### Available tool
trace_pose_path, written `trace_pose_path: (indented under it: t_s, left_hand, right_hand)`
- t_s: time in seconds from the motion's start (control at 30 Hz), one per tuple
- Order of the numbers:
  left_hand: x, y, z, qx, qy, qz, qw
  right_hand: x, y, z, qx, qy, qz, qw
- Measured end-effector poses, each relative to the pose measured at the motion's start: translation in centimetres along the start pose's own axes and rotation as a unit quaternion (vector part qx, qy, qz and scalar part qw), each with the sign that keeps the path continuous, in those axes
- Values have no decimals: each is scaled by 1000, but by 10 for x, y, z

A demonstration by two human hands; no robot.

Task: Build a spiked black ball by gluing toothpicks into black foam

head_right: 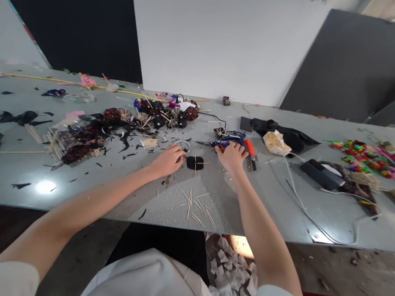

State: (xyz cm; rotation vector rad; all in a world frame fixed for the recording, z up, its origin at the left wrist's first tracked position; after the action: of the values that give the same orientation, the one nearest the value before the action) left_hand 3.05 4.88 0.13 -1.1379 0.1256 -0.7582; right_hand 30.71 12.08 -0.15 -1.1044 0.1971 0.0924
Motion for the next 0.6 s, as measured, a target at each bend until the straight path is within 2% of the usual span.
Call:
trace_pose_path:
  t_s: [0.1,0.27,0.5,0.6]
  left_hand:
    - [-6,2,11,8,-43,2,999]
    - [-7,13,21,-28,-52,9,998]
    - [9,13,30,-57,-87,20,994]
    - [14,15,30,-53,-96,20,994]
  right_hand:
    - [3,5,1,-21,12,-9,1000]
    - [6,3,8,-30,19,4,999]
    - [19,-33,27,5,29,123,992]
    - [24,-46,30,22,10,149,989]
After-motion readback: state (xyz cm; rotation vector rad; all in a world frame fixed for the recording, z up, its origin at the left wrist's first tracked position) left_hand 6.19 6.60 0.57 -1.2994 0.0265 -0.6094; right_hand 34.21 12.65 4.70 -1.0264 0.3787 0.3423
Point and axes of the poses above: each hand's wrist, its own z-axis towards the middle knuckle, its own y-axis out of the palm, x = y × z, the point moved 4 cm from there along z, towards the middle knuckle, and after that the axes turned 1 degree about x, right-handed, at the moved point
